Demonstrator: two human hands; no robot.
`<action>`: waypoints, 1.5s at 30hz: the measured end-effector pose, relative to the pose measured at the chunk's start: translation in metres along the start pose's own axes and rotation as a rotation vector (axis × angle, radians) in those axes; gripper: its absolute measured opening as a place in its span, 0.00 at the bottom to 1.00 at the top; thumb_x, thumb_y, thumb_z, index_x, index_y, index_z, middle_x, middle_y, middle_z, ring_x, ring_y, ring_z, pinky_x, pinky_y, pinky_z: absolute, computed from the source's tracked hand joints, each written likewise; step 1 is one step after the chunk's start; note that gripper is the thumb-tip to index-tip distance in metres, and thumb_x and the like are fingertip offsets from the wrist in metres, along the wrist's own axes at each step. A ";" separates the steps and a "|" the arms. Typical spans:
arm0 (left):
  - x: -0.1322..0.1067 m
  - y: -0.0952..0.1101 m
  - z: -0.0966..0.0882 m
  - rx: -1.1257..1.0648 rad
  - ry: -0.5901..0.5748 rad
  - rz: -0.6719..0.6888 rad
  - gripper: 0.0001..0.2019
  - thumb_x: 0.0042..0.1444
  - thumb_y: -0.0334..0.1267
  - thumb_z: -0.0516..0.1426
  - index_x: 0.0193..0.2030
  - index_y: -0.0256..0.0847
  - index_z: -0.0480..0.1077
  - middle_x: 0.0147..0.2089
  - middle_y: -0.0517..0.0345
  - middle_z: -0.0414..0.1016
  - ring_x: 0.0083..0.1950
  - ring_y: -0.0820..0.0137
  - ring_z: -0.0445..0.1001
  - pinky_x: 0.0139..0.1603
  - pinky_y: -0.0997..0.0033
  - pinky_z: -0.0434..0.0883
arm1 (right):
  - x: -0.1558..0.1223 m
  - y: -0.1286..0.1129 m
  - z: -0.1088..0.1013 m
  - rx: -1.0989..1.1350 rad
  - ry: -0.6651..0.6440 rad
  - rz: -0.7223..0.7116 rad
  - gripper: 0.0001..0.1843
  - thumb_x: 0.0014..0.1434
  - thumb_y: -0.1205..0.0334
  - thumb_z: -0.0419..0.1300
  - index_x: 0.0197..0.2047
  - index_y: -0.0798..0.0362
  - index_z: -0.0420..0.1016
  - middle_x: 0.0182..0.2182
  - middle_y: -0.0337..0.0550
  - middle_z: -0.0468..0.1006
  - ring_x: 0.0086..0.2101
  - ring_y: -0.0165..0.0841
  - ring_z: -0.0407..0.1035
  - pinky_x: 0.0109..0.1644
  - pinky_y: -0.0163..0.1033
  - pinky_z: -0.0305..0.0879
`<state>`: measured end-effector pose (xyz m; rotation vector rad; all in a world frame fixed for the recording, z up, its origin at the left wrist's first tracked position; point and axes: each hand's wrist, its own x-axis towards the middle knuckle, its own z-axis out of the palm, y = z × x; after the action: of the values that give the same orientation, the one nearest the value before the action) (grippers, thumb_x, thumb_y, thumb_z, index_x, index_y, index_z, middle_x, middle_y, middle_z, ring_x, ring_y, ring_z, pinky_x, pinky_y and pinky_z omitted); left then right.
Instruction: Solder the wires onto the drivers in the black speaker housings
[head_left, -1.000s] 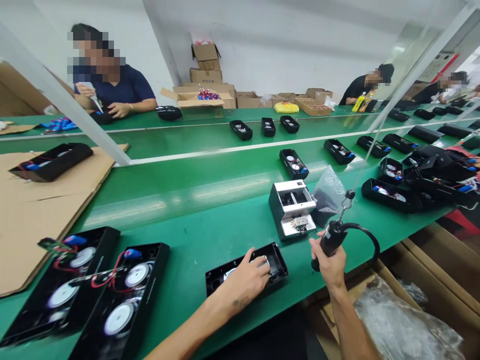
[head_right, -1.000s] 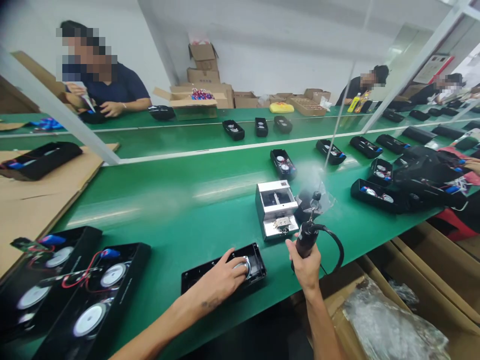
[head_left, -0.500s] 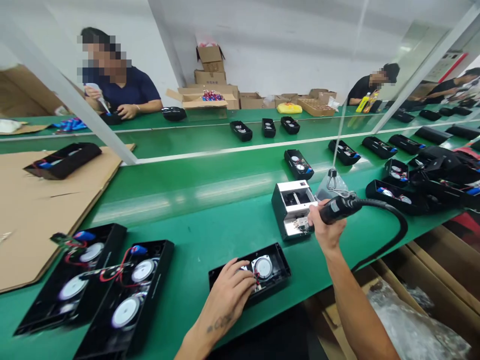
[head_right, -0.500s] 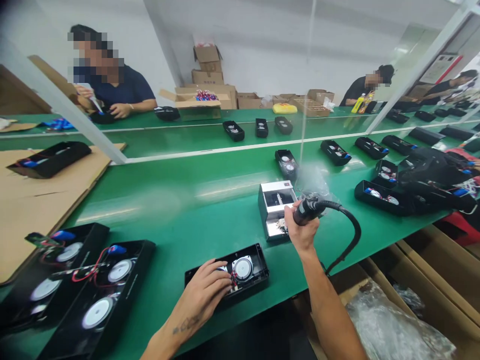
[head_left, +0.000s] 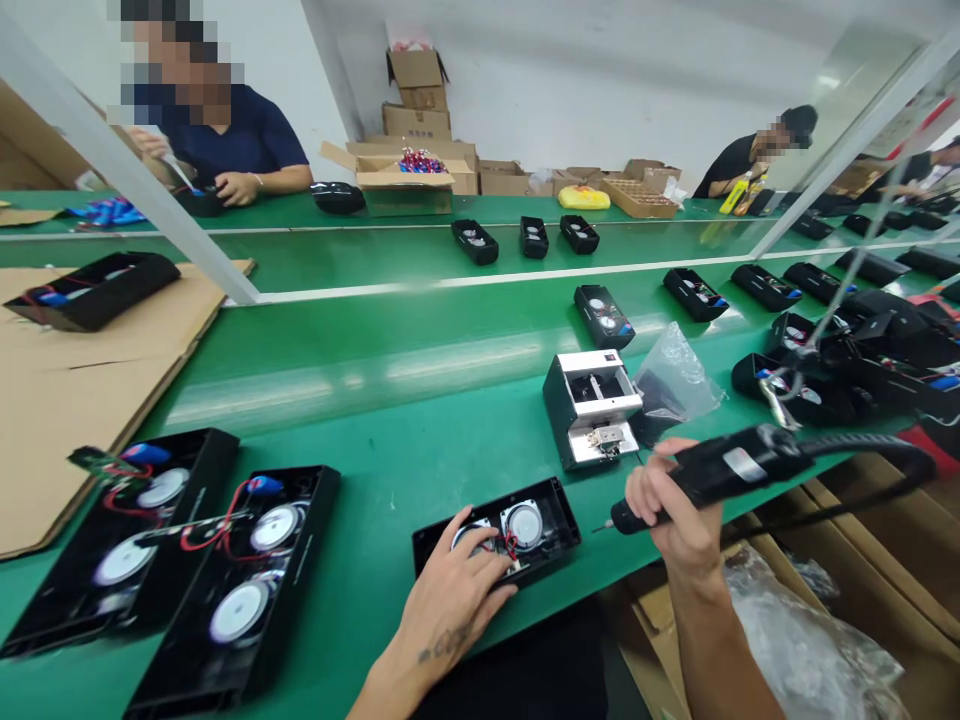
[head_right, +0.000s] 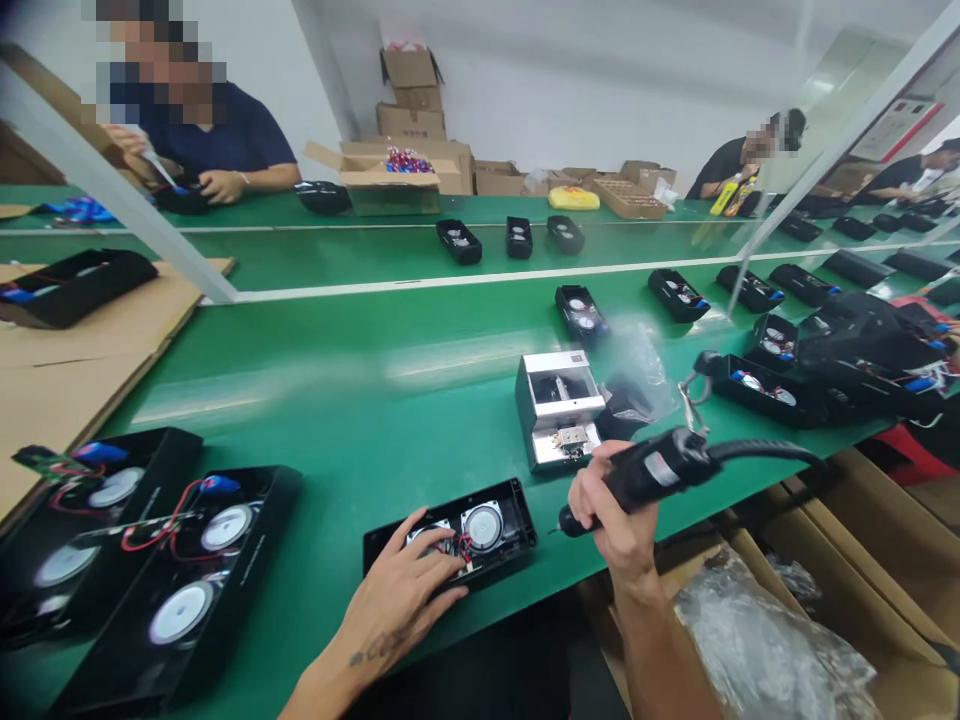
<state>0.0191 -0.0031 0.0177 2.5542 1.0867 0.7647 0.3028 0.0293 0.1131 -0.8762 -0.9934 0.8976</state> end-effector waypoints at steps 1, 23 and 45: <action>0.000 0.000 0.000 -0.003 -0.004 0.000 0.04 0.70 0.42 0.64 0.47 0.47 0.78 0.38 0.64 0.86 0.57 0.63 0.82 0.85 0.45 0.52 | -0.007 -0.002 0.004 0.027 -0.015 -0.015 0.11 0.69 0.58 0.66 0.52 0.43 0.71 0.20 0.25 0.63 0.15 0.26 0.55 0.20 0.35 0.57; 0.003 0.003 -0.003 -0.043 0.027 0.004 0.06 0.71 0.43 0.63 0.48 0.44 0.78 0.39 0.63 0.86 0.53 0.64 0.83 0.84 0.45 0.55 | -0.059 0.026 0.045 0.136 -0.175 -0.020 0.10 0.73 0.63 0.60 0.54 0.38 0.69 0.23 0.26 0.62 0.18 0.26 0.58 0.24 0.33 0.60; 0.017 0.028 -0.018 -0.171 0.203 0.044 0.04 0.71 0.36 0.63 0.43 0.45 0.80 0.36 0.65 0.84 0.54 0.67 0.82 0.76 0.51 0.67 | -0.065 -0.015 0.051 0.235 -0.185 -0.056 0.09 0.75 0.62 0.56 0.55 0.39 0.68 0.21 0.25 0.61 0.16 0.26 0.53 0.25 0.35 0.58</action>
<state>0.0354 -0.0089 0.0511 2.4035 0.9777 1.0989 0.2398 -0.0257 0.1218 -0.5722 -1.0416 1.0379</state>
